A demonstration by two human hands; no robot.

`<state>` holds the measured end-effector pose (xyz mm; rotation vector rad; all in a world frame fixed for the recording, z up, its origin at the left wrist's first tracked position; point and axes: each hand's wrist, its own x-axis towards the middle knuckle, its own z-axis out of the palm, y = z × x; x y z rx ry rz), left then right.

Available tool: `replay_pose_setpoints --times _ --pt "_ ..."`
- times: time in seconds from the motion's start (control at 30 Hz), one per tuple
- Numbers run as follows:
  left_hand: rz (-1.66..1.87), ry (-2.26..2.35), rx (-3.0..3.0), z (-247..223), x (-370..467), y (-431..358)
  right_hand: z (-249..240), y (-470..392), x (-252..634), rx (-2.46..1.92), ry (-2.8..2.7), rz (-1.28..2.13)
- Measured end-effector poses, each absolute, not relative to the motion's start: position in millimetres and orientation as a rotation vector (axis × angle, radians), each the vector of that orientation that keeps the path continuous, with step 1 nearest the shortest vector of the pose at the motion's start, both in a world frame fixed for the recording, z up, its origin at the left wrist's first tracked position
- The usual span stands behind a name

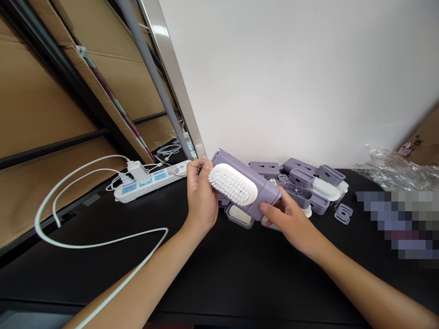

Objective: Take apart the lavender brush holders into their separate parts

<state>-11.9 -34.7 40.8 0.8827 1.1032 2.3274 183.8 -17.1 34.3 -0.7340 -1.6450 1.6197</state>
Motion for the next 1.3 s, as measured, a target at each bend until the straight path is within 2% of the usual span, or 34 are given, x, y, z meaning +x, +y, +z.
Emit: replay_pose_setpoints --times 0.47,0.9,1.13,1.3 --pt "2.342 1.106 1.065 41.3 -14.9 -35.6 33.1 -18.5 186.9 -0.766 -1.695 1.551" --pt "2.436 0.967 0.946 52.7 -21.2 -35.2 34.2 -19.8 185.9 -0.758 -1.667 1.512" --pt "2.509 0.925 0.814 53.1 -71.7 -20.6 27.5 -11.4 192.0 -0.780 -1.633 1.519" --pt "2.500 1.071 0.686 51.5 -113.6 -10.6 25.4 -10.1 193.9 -0.805 -1.603 1.523"
